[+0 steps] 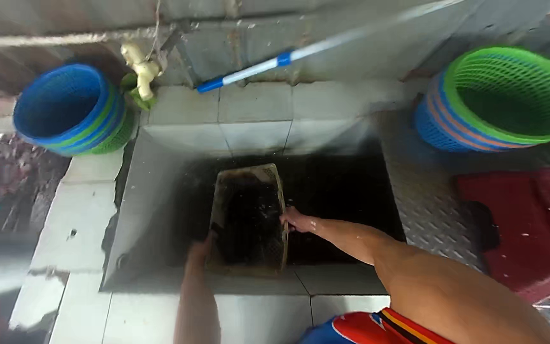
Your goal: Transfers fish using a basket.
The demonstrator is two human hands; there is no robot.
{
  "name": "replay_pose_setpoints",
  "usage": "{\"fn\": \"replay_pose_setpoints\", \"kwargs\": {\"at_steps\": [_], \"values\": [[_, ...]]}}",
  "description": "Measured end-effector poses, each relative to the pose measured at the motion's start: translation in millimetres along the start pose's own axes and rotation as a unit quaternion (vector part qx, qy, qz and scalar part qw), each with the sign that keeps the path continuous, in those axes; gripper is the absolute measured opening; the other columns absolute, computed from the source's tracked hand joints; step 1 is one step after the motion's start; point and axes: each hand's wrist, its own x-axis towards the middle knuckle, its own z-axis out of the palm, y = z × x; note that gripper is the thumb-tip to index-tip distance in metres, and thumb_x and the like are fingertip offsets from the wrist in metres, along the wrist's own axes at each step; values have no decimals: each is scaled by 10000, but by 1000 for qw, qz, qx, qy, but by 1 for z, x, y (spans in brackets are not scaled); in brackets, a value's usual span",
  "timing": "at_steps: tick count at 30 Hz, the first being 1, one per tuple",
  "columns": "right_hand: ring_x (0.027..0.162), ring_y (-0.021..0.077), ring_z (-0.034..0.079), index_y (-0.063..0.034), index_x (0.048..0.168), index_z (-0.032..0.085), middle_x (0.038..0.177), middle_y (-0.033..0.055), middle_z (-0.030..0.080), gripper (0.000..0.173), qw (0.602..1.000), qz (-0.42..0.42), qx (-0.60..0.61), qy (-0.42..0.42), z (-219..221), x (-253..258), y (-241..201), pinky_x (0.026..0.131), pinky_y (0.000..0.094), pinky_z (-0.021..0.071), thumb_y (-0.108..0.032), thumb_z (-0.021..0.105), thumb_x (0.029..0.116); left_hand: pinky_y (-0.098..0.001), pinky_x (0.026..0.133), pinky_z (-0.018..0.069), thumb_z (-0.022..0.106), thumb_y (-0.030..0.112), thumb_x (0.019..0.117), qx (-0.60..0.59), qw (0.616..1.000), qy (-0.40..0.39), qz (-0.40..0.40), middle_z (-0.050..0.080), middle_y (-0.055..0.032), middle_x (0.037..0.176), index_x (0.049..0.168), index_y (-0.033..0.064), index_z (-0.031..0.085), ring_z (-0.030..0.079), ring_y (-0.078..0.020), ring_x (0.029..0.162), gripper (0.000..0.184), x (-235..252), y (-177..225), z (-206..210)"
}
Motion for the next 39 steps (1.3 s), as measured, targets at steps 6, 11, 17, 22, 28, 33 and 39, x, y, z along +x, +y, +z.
{"fn": "replay_pose_setpoints", "kwargs": {"at_steps": [6, 11, 17, 22, 28, 33, 39], "values": [[493, 109, 505, -51, 1085, 586, 724, 35, 565, 189, 999, -19, -8, 25, -53, -50, 5, 464, 271, 454, -138, 642, 927, -615, 980, 511, 677, 464, 969, 13, 995, -40, 87, 683, -263, 1174, 1201, -10, 685, 657, -411, 1122, 527, 11, 23, 60], [573, 112, 532, -43, 1039, 594, 772, 40, 568, 195, 994, -16, -53, 92, -84, -94, -17, 532, 281, 469, -205, 638, 939, -663, 899, 536, 672, 374, 943, 121, 970, 28, 209, 708, -233, 1095, 1080, 39, 730, 679, -417, 1065, 366, -57, 83, 13], [728, 210, 567, 18, 1098, 611, 894, 130, 587, 288, 976, -92, -54, 191, -86, -192, -38, 660, 413, 512, -217, 660, 939, -614, 983, 514, 690, 332, 933, 157, 944, 60, 284, 677, -257, 1185, 1128, -24, 692, 648, -406, 1158, 406, -164, 118, -47], [831, 258, 630, 15, 1135, 611, 973, 162, 628, 296, 955, -166, 7, 244, -65, -262, -43, 727, 467, 554, -181, 657, 917, -610, 979, 511, 670, 326, 946, 150, 913, 123, 359, 686, -243, 1162, 1095, -19, 703, 654, -393, 1144, 377, -225, 120, -99], [920, 314, 669, 2, 1221, 618, 1078, 211, 667, 369, 929, -202, 48, 306, 15, -329, 38, 780, 516, 565, -246, 650, 949, -633, 970, 510, 669, 340, 946, 161, 871, 148, 441, 702, -232, 1110, 1068, 5, 720, 664, -401, 1103, 360, -270, 45, -116], [1091, 402, 680, -34, 1090, 727, 1132, 239, 706, 642, 889, -123, 0, 442, 84, -383, 112, 912, 650, 527, -611, 453, 1020, -596, 908, 535, 626, 372, 990, 168, 860, 133, 464, 707, -222, 1026, 1009, -12, 712, 685, -383, 1021, 394, -303, -48, -93], [1067, 412, 691, -35, 1115, 707, 1091, 236, 711, 608, 856, -157, -44, 491, 128, -425, 197, 905, 645, 537, -502, 318, 1103, -608, 940, 525, 426, 465, 1082, 142, 853, 124, 486, 699, -259, 1087, 1202, -24, 662, 681, -408, 1076, 556, -333, -121, -52]]}}
